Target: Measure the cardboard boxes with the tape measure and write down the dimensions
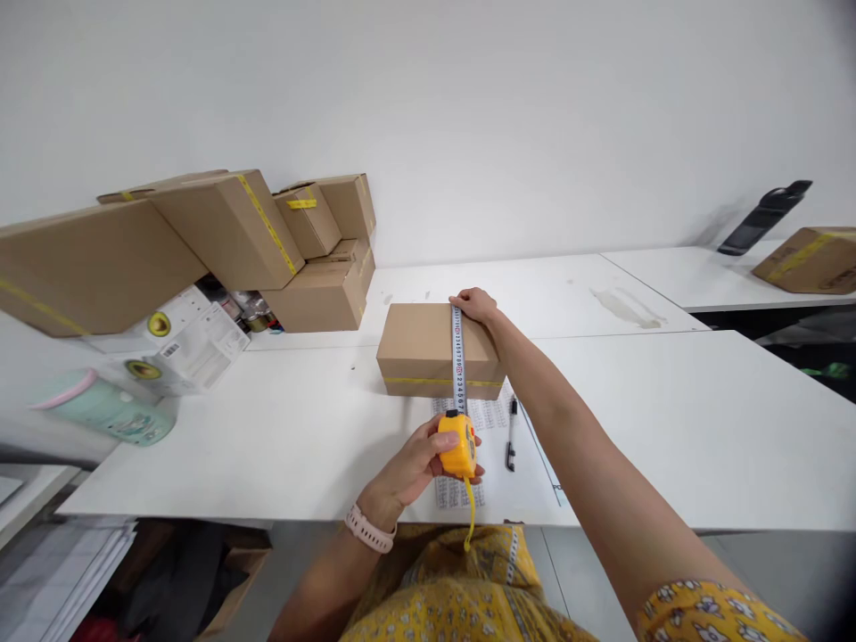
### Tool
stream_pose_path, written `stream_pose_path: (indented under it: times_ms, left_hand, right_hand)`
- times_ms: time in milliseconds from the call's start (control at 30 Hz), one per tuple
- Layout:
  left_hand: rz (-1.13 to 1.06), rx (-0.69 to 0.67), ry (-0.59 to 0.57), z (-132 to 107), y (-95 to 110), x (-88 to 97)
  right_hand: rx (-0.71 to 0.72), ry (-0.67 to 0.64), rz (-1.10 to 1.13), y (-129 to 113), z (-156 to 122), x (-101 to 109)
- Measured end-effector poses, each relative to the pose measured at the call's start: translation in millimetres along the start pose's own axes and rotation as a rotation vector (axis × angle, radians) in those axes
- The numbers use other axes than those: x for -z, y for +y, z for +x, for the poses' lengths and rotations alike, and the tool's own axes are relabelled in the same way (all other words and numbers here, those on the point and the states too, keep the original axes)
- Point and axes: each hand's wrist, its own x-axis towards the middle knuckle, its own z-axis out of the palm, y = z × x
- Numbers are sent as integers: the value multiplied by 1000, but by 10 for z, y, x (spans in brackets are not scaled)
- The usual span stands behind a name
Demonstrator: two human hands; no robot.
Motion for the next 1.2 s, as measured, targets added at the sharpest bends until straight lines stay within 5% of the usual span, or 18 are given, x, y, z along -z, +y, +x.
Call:
stream_pose_path:
  times_ms: [200,333,433,500,667,800,1033,1200]
  left_hand:
    - [88,-65,3,-131,100,28]
    - [337,-272,151,-414,212,302]
    - [568,-391,383,-469,319,643]
    - [588,-385,439,-372,374,866]
    - [528,-378,447,45,439,1193]
    - [498,-390,398,145,577,1213]
    - [462,-475,350,-106,972,1046]
    - [447,-514,365,-187,966,880]
  right_hand:
    - [70,65,31,-155,9,23]
    - [154,231,126,-199,-89,234]
    - [148,411,169,19,-429,449]
    - [84,455,133,245,-734,528]
    - [-120,244,75,644,-1325,404]
    - [-88,72,144,564,-1415,310]
    - [78,219,-47,231,-1140,503]
    - [60,339,-159,236,-958,473]
